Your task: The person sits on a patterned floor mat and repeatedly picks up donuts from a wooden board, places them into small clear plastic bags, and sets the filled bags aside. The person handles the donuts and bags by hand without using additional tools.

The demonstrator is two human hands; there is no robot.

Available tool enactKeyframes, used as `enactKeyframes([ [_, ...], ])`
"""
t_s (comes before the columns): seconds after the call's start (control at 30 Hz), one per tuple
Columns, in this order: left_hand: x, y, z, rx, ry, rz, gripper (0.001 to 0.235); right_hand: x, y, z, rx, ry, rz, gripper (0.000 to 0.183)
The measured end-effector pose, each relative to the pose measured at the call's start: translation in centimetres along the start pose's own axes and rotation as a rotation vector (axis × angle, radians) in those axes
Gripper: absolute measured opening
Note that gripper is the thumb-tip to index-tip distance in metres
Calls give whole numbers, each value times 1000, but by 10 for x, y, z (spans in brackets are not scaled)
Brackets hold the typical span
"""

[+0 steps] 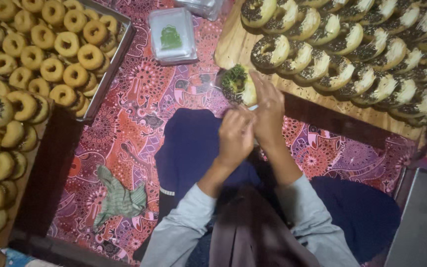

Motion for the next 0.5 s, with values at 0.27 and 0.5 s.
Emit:
enactKeyframes([
  [0.27, -13, -14, 73, 70, 2, -434, 33, -22, 9, -25, 354, 603, 74, 53],
  [0.5, -66, 72, 93, -527, -175, 406, 24, -67, 66, -28, -54, 482, 209, 17],
])
Point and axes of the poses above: each hand's wrist, its own x-axis towards the middle knuckle, its own z-axis out of the back of the hand, y = z × x, the point moved 7 cm from there along x, towards the middle knuckle, and after that the axes turned 1 degree about -x, right-handed, at the moved point
